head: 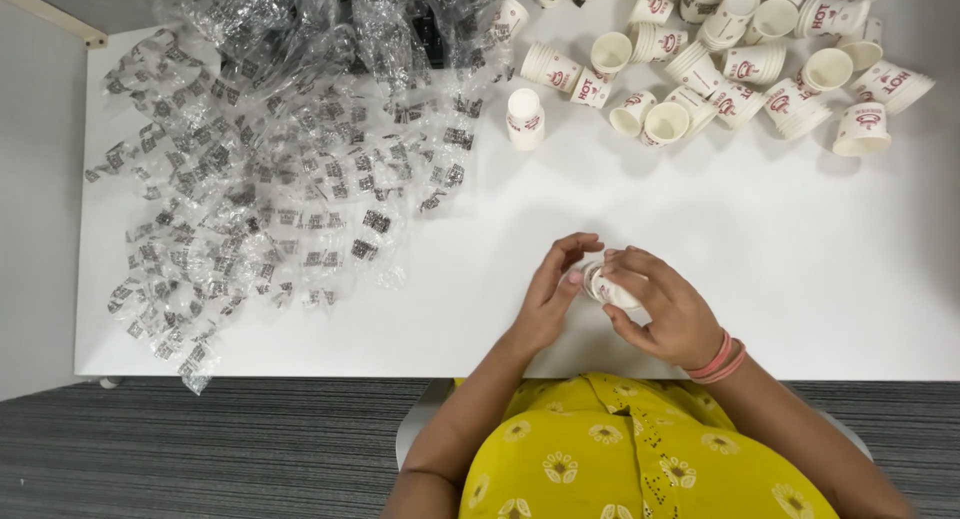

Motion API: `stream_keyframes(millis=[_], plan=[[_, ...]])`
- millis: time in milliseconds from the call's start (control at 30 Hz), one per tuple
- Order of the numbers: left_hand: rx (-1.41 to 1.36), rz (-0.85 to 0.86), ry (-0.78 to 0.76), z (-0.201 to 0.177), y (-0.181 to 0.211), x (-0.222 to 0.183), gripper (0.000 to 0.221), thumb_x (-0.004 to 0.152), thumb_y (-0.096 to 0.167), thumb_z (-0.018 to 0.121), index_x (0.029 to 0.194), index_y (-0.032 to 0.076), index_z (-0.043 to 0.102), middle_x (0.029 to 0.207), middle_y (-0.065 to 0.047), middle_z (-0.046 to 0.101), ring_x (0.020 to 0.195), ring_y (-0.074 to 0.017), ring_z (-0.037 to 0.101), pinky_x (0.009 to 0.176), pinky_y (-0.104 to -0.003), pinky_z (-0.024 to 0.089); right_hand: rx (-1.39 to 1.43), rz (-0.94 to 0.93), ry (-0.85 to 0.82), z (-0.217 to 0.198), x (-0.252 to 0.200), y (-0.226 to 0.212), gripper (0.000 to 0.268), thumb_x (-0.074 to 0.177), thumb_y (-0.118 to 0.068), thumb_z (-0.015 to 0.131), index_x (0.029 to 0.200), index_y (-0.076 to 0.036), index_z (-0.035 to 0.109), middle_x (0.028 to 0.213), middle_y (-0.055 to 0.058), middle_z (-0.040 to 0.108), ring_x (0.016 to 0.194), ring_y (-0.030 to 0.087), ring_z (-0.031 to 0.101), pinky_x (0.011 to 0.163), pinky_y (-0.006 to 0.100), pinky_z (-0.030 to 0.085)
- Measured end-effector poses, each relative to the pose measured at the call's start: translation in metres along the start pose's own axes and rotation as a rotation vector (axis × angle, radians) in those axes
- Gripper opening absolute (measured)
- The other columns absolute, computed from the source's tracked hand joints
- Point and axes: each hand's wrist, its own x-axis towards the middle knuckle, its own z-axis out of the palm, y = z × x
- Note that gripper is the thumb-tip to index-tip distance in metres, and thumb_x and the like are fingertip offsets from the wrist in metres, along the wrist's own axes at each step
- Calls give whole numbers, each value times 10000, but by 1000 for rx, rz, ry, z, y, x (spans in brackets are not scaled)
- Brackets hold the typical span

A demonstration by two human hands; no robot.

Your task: The recorder is stacking paper cups and organizing them into columns on a white table.

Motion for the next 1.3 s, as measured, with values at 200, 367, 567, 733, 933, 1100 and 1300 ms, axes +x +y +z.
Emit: stream_keyframes(millis=[200, 367, 567, 733, 933, 1100, 1300], plan=[[50, 130, -11, 10, -18, -13, 901, 1036, 726, 374, 1593, 28, 255, 1519, -178, 454, 1471, -294, 424, 1278, -452, 292, -14, -91, -54, -5, 16, -2, 552, 813, -196, 739, 1321, -93, 548, 1304, 173, 612, 1197, 390, 630, 1052, 485, 497], [124, 148, 31, 6, -19, -12, 862, 1059, 697, 344, 1592, 25, 263, 1530, -178, 464, 1490, -287, 413, 1301, -466, 258, 62, 126, 206, -7, 9, 49, 454, 961, -142, 645, 1399, -89, 540, 1352, 155, 612, 1184, 320, 641, 1034, 443, 528], [126, 91, 95, 5, -23, -13, 730, 1092, 620, 344, 1552, 53, 364, 1438, -147, 535, 1417, -269, 477, 1265, -459, 317, -307, 240, 174, -22, 57, 107, 470, 933, -37, 664, 1392, 10, 576, 1376, 215, 590, 1132, 405, 633, 878, 434, 559], [220, 54, 280, -4, 0, -9, 412, 1097, 333, 558, 1377, 32, 569, 1328, -120, 628, 1320, -252, 569, 1175, -426, 409, -215, 327, 52, -14, 42, 128, 291, 1054, -67, 639, 1331, 20, 623, 1243, 139, 633, 1002, 317, 655, 870, 410, 546], [562, 219, 250, 9, 72, 13, 314, 996, 158, 674, 1302, 88, 678, 1289, -106, 634, 1246, -259, 617, 1095, -391, 490, 356, 317, -102, -45, 51, 26, 116, 994, -87, 572, 1045, 16, 589, 1102, 107, 556, 795, 213, 550, 686, 292, 478], [734, 486, 14, 23, 84, 34, 148, 934, 185, 780, 1059, 121, 733, 1161, -27, 705, 1281, -279, 620, 1079, -386, 523, 42, -97, -155, -67, 49, -3, 341, 858, -66, 720, 1114, -9, 501, 1174, 110, 584, 1240, 353, 510, 917, 373, 503], [702, 367, 192, 30, 87, 26, 109, 877, 110, 811, 943, 65, 737, 1027, -77, 743, 1145, -257, 666, 1003, -390, 484, 233, 166, 115, -62, 7, 13, 397, 859, -95, 806, 1177, -29, 579, 1293, 184, 539, 1049, 187, 643, 809, 301, 569]])
